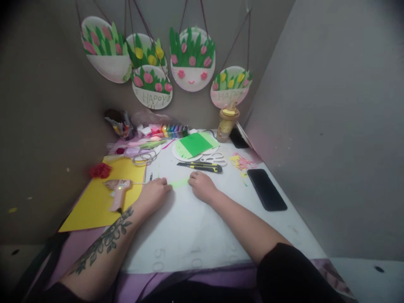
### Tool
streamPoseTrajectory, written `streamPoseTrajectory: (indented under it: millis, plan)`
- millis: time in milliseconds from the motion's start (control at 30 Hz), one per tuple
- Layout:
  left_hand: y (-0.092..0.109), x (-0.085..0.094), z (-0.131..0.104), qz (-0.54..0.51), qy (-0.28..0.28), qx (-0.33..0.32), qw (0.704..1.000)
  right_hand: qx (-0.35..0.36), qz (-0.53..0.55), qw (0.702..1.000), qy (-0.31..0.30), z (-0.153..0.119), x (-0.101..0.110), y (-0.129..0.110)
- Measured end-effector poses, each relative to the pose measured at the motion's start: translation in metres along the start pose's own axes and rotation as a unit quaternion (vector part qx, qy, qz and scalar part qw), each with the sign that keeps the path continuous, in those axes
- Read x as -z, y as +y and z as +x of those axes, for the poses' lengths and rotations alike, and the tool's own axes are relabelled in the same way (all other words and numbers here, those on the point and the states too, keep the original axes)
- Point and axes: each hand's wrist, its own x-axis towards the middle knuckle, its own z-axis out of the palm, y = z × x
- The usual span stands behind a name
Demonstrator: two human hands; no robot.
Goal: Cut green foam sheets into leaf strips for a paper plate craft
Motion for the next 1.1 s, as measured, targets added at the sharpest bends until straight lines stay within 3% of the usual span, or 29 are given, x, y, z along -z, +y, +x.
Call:
streamPoseTrajectory:
  millis: [267,900,1100]
  plan:
    - [0.006,0.001,-0.001,0.013,-0.006,0.003,1.000,0.022,0.042,0.998,0.032,0.002,-0.008,0.009]
    - [0.008,0.002,-0.001,0.001,-0.002,0.000,1.000,0.032,0.028,0.998,0.035,-0.004,-0.004,0.004]
    - [0.013,0.000,-0.001,0.006,0.000,-0.011,1.000,0.103,-0.015,0.992,-0.070,0.001,0.009,-0.012]
